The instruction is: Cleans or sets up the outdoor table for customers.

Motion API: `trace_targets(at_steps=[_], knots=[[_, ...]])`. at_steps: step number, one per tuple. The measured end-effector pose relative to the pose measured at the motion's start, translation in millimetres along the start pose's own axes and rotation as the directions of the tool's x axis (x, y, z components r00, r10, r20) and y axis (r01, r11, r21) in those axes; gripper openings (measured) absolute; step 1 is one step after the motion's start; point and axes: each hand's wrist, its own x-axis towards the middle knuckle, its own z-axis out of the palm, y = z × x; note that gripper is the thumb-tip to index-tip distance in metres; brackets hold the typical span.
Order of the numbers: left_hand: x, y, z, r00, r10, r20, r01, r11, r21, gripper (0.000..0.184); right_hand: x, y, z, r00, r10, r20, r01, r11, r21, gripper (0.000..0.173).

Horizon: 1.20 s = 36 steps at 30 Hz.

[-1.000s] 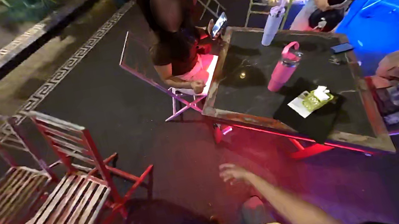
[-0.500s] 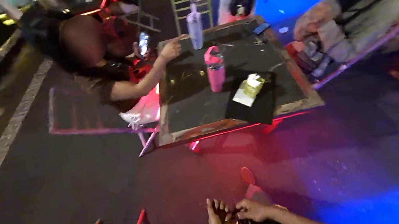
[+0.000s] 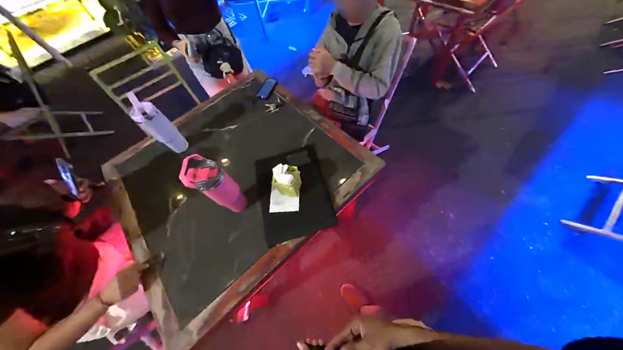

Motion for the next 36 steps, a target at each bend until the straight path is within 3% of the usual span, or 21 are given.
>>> trace_targets(at_steps=[4, 14, 19, 27, 36], knots=[[7.2, -0.4, 9.5, 0.998, -0.028, 0.054, 0.030, 0.998, -0.049, 0.042, -1.1, -2.6, -6.4, 0.996, -0.016, -0.090, 0.018, 1.000, 0.022, 0.031], [16.6, -3.9, 17.5, 0.992, -0.029, 0.119, 0.040, 0.995, -0.088, 0.045, -1.6, -1.3, -20.3, 0.991, -0.085, -0.107, 0.090, 0.995, 0.034, 0.028], [19.0, 1.2, 17.2, 0.996, -0.020, 0.090, 0.020, 1.000, 0.006, 0.043, -0.8, 5.4, -22.3, 0.995, -0.095, 0.024, 0.092, 0.991, 0.097, 0.034], [15.4, -2.8, 19.4, 0.993, 0.013, 0.119, -0.022, 0.997, 0.072, 0.037, -1.8, 12.8, -31.1, 0.999, 0.031, 0.032, -0.032, 0.998, 0.049, 0.033], [2.0, -17.5, 9.9, 0.973, -0.132, 0.190, 0.066, 0.946, 0.317, 0.038, 2.5, 24.8, -33.0, 0.989, 0.148, 0.005, -0.145, 0.971, -0.190, 0.030]])
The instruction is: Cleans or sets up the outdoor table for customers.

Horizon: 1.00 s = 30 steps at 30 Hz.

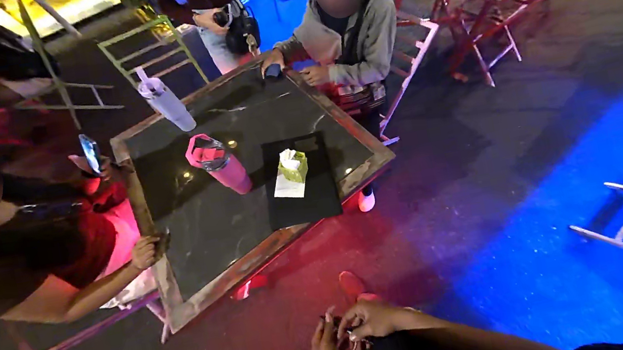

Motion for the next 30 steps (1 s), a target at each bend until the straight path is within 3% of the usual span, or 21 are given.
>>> trace_targets(at_steps=[3, 6, 10, 13, 16, 19, 26, 30], knots=[[-4.1, -4.9, -1.1, 0.996, -0.084, -0.005, 0.084, 0.991, 0.107, 0.041, -4.6, -1.5, -8.4, 0.997, 0.044, -0.068, -0.045, 0.999, -0.008, 0.030], [-8.4, -19.1, -15.2, 0.992, -0.121, -0.035, 0.125, 0.972, 0.200, 0.041, -8.3, -10.2, -32.8, 0.955, -0.020, -0.296, 0.038, 0.998, 0.058, 0.032], [-15.5, -40.7, -37.9, 0.983, -0.161, -0.088, 0.177, 0.957, 0.230, 0.039, 6.2, -45.0, -100.0, 0.748, -0.111, -0.654, 0.103, 0.993, -0.050, 0.035], [-16.1, -54.0, -49.2, 0.980, -0.172, -0.097, 0.190, 0.954, 0.230, 0.038, 40.4, -75.9, -160.0, 0.614, -0.242, -0.751, -0.055, 0.936, -0.347, 0.037], [-13.0, -59.8, -53.4, 0.985, -0.144, -0.095, 0.163, 0.958, 0.238, 0.035, 81.3, -89.2, -187.8, 0.632, -0.333, -0.699, -0.261, 0.759, -0.597, 0.043], [-10.9, -60.3, -54.6, 0.976, -0.160, -0.149, 0.194, 0.950, 0.247, 0.035, 103.8, -81.6, -191.6, 0.683, -0.378, -0.625, -0.307, 0.628, -0.715, 0.056], [-27.1, -58.2, -58.7, 0.932, -0.242, -0.271, 0.296, 0.938, 0.181, 0.038, 114.3, -58.2, -228.8, 0.672, -0.426, -0.605, -0.245, 0.643, -0.726, 0.056], [-26.3, -63.5, -62.0, 0.907, -0.271, -0.323, 0.330, 0.933, 0.145, 0.040, 120.5, -87.4, -264.3, 0.688, -0.372, -0.623, -0.255, 0.679, -0.688, 0.060]])
